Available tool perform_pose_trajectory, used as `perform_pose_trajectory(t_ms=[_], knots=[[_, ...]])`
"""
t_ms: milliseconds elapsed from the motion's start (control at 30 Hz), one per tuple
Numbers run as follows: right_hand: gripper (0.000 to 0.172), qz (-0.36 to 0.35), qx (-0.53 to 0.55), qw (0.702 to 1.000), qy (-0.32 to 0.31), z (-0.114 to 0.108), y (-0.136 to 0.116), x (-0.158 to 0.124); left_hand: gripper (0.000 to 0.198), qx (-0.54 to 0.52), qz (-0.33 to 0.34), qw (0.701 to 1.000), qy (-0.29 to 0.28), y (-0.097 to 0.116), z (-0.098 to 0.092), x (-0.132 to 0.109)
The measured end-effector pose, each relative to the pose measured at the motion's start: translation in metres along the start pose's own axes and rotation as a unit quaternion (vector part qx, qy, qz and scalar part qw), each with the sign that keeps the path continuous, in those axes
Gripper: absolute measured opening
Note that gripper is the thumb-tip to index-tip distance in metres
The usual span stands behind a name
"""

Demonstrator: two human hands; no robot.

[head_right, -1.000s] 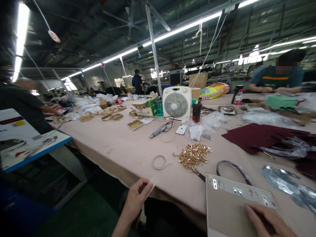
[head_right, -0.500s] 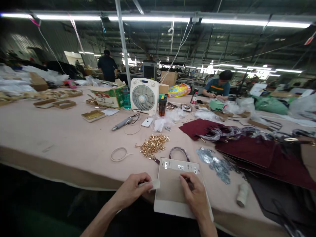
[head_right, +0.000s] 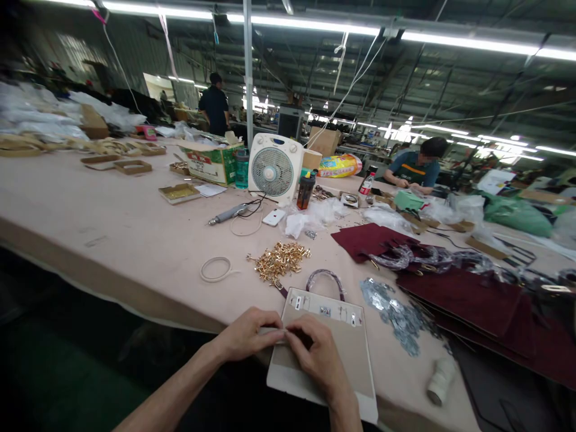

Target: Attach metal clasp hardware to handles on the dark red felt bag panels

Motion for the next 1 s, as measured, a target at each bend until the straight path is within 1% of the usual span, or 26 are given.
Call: perform_pose_trajectory(t_ms=[133,267,467,567,633,733,867,1000], knots=[[0.011,0.003,-0.002,1.000,-0.005,0.002,0.000,-0.002,0.028,0.006,-0.030,1.000,-0.006,-0.005,0.000,0.002],[0.011,-0.007,-0.001,1.000,-0.005,0.003,0.001,-0.002,0.023,-0.004,-0.015,1.000,-0.021,-0.005,0.004,0.005],[0.012,-0.014,-0.020,1.000,-0.019,0.007,0.001,-0.001,0.023,-0.003,-0.028,1.000,0.004,-0.010,0.004,0.006],[0.012,-0.012,-0.032,0.999,-0.028,0.010,0.000,-0.001,0.023,0.000,-0.047,0.999,0.012,-0.012,0.005,0.008],[0.013,-0.014,-0.044,0.998,-0.030,0.012,0.000,-0.001,0.023,-0.016,-0.064,0.998,0.022,-0.015,0.006,0.010],[0.015,-0.030,-0.069,0.997,-0.016,0.013,-0.001,-0.003,0.023,-0.057,-0.087,0.994,0.031,-0.022,0.010,0.014],[0.016,-0.059,-0.099,0.993,0.006,0.014,0.001,-0.007,0.024,-0.101,-0.134,0.985,0.050,-0.038,0.015,0.018],[0.016,-0.079,-0.079,0.993,0.031,0.010,0.003,-0.012,0.023,-0.113,-0.148,0.981,0.055,-0.044,0.017,0.021]])
Point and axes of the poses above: each hand's wrist, its own x-axis towards the middle knuckle, its own z-axis out of the palm, y = z × x, the point moved 8 cm from there along x, towards the middle knuckle, and after that the axes turned 6 degrees about -y, right-handed, at the moved point
